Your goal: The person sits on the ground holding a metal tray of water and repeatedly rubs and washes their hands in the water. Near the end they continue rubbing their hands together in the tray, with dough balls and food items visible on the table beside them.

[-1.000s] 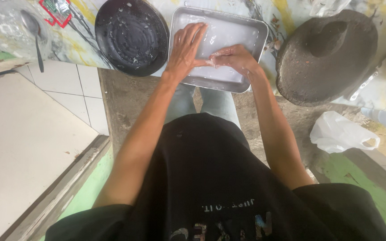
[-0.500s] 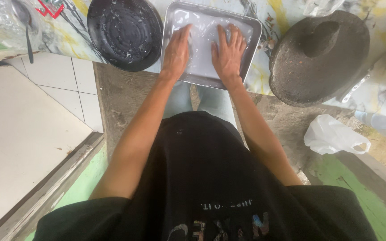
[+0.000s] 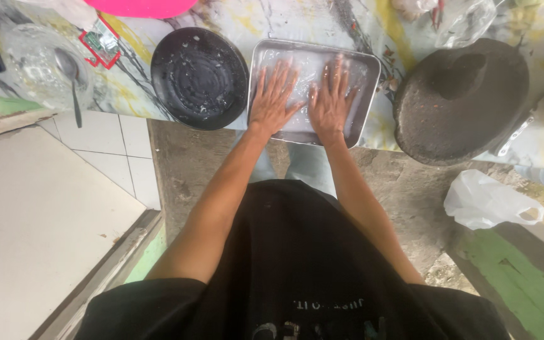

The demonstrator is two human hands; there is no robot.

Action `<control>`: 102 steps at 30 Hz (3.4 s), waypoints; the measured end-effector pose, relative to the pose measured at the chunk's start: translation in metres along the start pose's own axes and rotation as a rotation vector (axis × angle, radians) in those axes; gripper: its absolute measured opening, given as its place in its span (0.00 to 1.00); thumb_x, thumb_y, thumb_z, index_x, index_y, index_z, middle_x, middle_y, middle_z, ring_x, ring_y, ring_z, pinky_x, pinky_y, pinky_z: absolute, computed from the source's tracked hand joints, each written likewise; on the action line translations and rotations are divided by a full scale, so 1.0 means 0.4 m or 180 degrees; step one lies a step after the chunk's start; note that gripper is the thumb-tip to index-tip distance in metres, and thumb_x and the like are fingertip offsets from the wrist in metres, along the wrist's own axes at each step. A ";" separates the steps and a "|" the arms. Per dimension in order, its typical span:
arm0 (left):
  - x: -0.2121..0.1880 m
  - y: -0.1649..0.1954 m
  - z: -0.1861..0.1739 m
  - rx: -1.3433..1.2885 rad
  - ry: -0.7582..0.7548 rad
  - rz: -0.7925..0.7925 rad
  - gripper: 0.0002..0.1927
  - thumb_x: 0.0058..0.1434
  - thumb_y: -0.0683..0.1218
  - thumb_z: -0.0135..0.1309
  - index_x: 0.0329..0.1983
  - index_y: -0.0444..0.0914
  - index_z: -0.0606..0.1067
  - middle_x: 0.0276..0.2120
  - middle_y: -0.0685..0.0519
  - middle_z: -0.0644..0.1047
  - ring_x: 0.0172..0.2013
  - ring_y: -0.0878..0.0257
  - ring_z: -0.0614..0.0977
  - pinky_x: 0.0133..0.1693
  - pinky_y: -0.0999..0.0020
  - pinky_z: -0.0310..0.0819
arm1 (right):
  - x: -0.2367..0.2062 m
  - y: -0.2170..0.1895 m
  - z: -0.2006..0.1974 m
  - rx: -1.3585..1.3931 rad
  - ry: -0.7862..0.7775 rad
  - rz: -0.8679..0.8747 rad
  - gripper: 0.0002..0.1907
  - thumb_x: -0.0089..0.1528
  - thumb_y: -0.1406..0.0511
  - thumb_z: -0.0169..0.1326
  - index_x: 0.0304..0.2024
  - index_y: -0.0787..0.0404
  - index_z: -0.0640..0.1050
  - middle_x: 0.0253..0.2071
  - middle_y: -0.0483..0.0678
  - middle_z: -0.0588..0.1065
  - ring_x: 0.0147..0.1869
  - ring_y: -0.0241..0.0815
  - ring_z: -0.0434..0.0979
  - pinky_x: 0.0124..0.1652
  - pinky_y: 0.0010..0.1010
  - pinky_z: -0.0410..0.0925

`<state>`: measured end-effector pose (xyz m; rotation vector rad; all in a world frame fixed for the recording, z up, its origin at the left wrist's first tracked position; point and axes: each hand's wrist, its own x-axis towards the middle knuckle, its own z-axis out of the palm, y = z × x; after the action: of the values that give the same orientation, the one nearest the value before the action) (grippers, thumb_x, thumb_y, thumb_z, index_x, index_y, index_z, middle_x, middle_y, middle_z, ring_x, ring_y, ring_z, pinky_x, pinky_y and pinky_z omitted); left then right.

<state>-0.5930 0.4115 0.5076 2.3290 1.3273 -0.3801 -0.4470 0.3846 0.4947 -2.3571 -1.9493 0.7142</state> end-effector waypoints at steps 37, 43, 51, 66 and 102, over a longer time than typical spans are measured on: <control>0.016 -0.039 0.014 -0.0238 0.1221 0.1192 0.21 0.74 0.48 0.49 0.68 0.40 0.72 0.69 0.52 0.70 0.71 0.59 0.67 0.71 0.65 0.61 | 0.004 -0.025 0.082 0.0448 0.1562 0.0332 0.25 0.74 0.60 0.52 0.72 0.53 0.65 0.71 0.58 0.58 0.78 0.59 0.54 0.74 0.54 0.52; 0.004 -0.003 -0.038 -0.3609 0.0642 -0.0747 0.13 0.75 0.45 0.48 0.52 0.34 0.80 0.37 0.44 0.87 0.33 0.64 0.87 0.39 0.70 0.81 | 0.040 -0.018 0.032 0.0725 0.1713 -0.0115 0.14 0.67 0.63 0.57 0.52 0.61 0.73 0.51 0.57 0.69 0.58 0.59 0.67 0.57 0.54 0.60; 0.034 0.016 -0.050 -0.5203 0.0571 -0.0682 0.10 0.68 0.42 0.52 0.43 0.29 0.77 0.32 0.45 0.83 0.28 0.60 0.86 0.31 0.68 0.82 | 0.081 0.005 -0.009 0.1346 0.1671 0.0280 0.25 0.72 0.59 0.51 0.25 0.69 0.70 0.27 0.60 0.68 0.30 0.57 0.68 0.35 0.51 0.64; 0.025 0.018 -0.077 -0.5849 0.0346 -0.0915 0.09 0.74 0.46 0.43 0.44 0.36 0.70 0.28 0.52 0.74 0.24 0.64 0.78 0.27 0.70 0.74 | 0.034 0.024 -0.054 0.2005 0.0366 0.0981 0.30 0.79 0.52 0.50 0.31 0.71 0.71 0.22 0.56 0.62 0.26 0.42 0.59 0.34 0.38 0.62; 0.028 0.083 -0.105 -0.7703 -0.0886 -0.1199 0.41 0.56 0.65 0.61 0.65 0.39 0.65 0.68 0.46 0.63 0.72 0.50 0.56 0.68 0.48 0.53 | 0.010 0.010 -0.041 0.4405 -0.0084 0.0090 0.19 0.61 0.70 0.61 0.54 0.69 0.79 0.47 0.54 0.83 0.47 0.36 0.83 0.45 0.26 0.76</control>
<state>-0.5577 0.4258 0.5468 -0.0088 0.8001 0.5777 -0.4371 0.3921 0.5068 -1.4293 -0.7917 1.4227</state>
